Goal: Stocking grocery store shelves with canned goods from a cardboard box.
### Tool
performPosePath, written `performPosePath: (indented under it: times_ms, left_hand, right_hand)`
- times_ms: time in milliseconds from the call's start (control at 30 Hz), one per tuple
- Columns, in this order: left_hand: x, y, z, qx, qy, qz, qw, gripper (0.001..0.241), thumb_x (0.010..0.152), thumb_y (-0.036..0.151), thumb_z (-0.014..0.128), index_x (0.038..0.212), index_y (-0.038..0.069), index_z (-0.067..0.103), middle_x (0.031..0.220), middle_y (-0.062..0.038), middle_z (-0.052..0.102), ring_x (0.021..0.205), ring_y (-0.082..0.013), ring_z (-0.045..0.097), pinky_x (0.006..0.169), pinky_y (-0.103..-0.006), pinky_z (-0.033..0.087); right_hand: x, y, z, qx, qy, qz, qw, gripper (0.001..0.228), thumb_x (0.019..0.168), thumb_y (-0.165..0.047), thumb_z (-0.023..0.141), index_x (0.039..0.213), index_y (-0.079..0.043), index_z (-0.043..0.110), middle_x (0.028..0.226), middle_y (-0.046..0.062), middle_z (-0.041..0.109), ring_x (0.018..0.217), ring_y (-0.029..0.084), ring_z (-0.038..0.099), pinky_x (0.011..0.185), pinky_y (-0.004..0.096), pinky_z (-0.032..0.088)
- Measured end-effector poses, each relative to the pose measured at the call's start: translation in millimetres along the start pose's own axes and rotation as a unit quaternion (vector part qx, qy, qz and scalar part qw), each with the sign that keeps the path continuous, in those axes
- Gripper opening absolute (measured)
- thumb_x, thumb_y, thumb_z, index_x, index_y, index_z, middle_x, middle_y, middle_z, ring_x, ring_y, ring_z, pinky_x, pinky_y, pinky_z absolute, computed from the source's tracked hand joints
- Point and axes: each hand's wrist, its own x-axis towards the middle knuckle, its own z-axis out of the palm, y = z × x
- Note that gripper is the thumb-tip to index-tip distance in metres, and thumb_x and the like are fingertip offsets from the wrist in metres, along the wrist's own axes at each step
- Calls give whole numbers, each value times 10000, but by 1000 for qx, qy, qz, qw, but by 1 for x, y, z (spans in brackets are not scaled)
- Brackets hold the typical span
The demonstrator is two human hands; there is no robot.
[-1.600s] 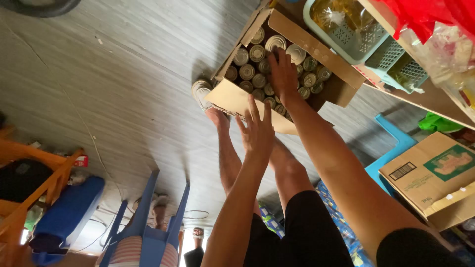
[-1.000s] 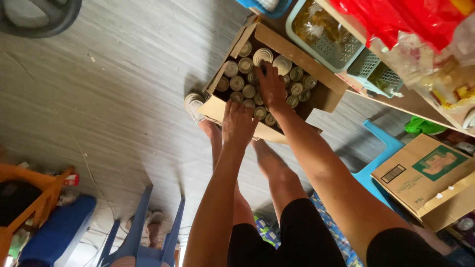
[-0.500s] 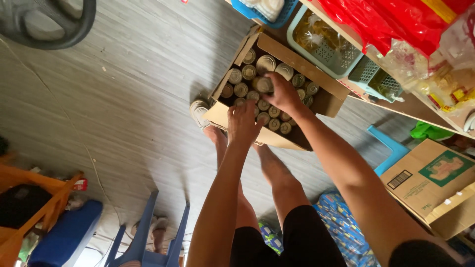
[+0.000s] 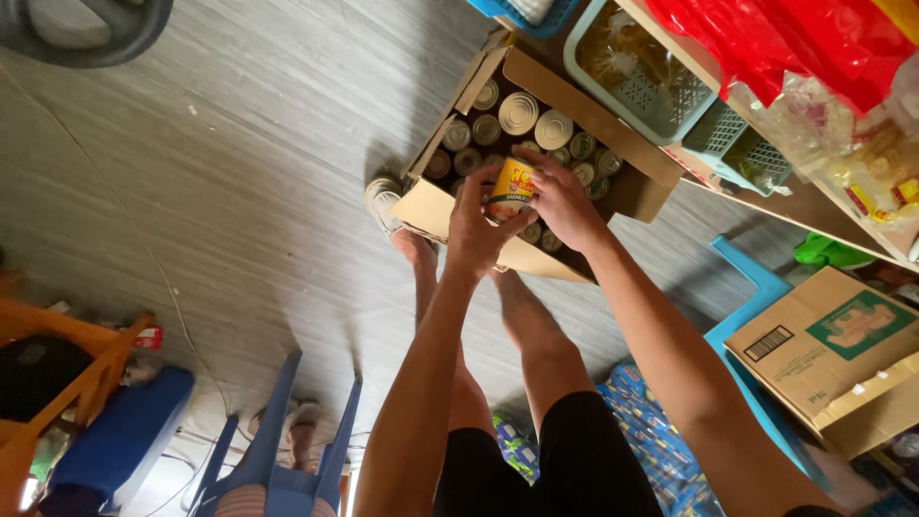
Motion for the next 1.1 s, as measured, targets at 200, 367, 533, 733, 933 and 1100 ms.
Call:
performPosePath:
  times_ms: [200,367,533,733,933,1100]
  left_hand:
    - [-6,14,-2,33,43,-4,999,843,742,191,925,1456,114,484,1291,-113,616,1100,-229,660,878,-341,595]
    - [-26,49,-2,7,15,-31,999,948,785,199,910,1570,126,383,1340,-140,582,1141,-236,640,888,-338,589]
    - [-62,119,3,-109,-28,-57,992,966,792,167,822,1590,142,279,1377,-106,555,1057,-203,663,812,-328,598]
    - [-120,241,22,-124,-129,3,984,798,925,105,729,1603,110,308,1347,-90,612,1071,-163,624,829,-309,548]
    - [-188,376,70,-223,-172,117,952,613,966,4,668,1497,36,363,1327,-138,599,1185,-180,615,1001,-327,535]
    - [-246,485,118,-79,-138,199,967,648,862,61,768,1407,53,416,1291,-115,596,1107,-206,634,932,-361,565]
  right_hand:
    - [6,33,-16,42,48,33,997,367,1135,-275,514,1396,-27,581,1117,70,657,943,145,636,739,291,546]
    - [-16,18,6,12,13,1,1000,351,1133,-288,555,1315,13,559,1142,89,670,1000,166,665,810,310,572]
    - [-71,-12,33,-33,132,-4,991,502,1019,-308,599,1415,-9,521,1344,17,652,1238,94,622,1006,258,525]
    - [-187,-147,101,-10,129,-78,988,537,1012,-333,608,1421,10,554,1257,82,661,1126,168,621,939,315,521]
    - [-316,-259,143,-82,189,-222,953,457,1002,-224,615,1397,0,567,1264,70,664,1144,138,616,968,301,519]
    - [-414,-320,140,-92,147,-301,938,440,985,-96,633,1405,10,558,1256,97,675,1116,160,645,959,329,551]
